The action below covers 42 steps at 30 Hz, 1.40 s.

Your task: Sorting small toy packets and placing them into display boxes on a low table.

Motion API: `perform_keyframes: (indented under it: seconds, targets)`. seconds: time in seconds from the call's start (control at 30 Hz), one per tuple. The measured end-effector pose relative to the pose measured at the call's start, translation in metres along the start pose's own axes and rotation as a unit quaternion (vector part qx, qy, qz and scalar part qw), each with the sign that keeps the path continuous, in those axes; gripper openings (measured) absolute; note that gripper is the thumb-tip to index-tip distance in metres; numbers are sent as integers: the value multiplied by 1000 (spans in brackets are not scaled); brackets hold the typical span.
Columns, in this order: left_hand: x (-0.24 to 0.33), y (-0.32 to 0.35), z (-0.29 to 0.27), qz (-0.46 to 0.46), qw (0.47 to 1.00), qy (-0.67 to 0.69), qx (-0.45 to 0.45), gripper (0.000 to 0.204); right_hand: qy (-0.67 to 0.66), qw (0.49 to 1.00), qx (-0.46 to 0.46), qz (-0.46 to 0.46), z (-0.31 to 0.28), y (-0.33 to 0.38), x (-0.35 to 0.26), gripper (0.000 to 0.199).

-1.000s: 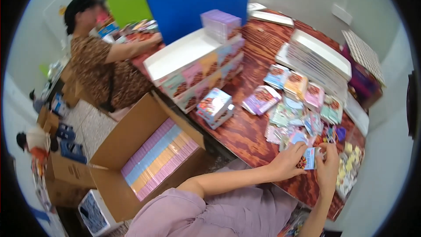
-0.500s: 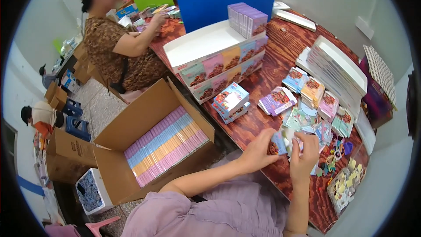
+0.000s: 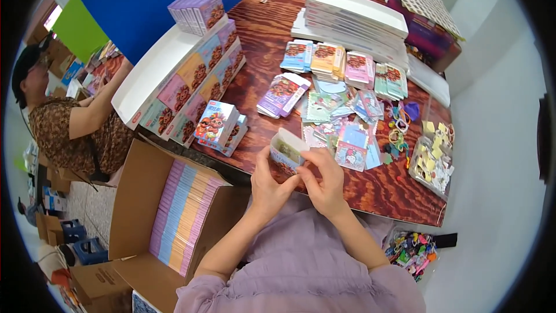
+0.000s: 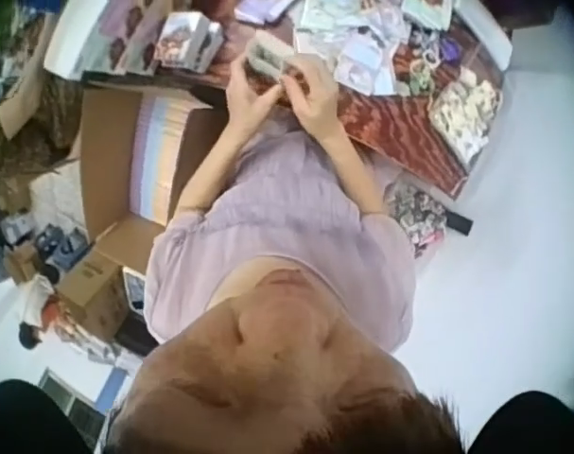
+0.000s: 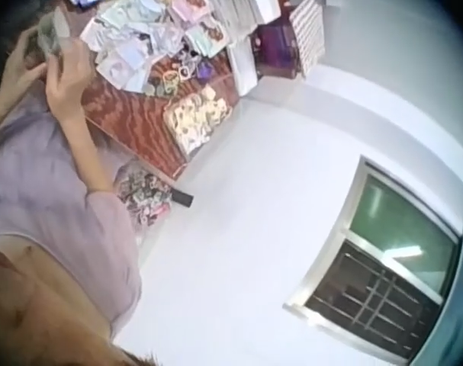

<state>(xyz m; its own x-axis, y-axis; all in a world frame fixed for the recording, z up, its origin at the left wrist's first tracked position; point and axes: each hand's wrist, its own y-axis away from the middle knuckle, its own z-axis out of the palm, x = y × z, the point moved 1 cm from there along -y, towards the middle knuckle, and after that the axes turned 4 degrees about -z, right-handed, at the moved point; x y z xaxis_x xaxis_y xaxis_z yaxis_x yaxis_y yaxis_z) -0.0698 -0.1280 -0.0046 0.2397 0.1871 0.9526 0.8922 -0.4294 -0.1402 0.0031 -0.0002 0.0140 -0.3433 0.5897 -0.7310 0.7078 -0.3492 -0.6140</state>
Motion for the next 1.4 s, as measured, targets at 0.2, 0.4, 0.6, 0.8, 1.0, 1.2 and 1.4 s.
perform_keyframes:
  seconds: [0.2, 0.4, 0.6, 0.8, 1.0, 1.2, 1.4]
  targets:
    - [7, 14, 1, -10, 991, 103, -86, 64, -207, 953, 63, 212, -18, 6, -1, 19]
    - [14, 16, -9, -38, 959, 178, -220, 59, -221, 952, 70, 199, -33, 15, 6, 9]
    - [28, 12, -3, -1, 946, 97, -309, 58, -158, 951, 122, 235, -47, 30, -16, 18]
    - [27, 18, 2, -2, 955, 55, -292, 57, -192, 964, 41, 178, -58, 45, 12, 10]
    - [24, 20, 1, 41, 952, -11, -303, 65, -212, 930, 40, 297, -59, 38, 13, 9]
    - [36, 19, -6, -5, 949, 30, -313, 74, -258, 911, 62, 314, -62, 34, 23, 4]
    - [22, 23, -6, 18, 952, 30, -306, 77, -186, 943, -30, 274, -61, 29, 15, 4]
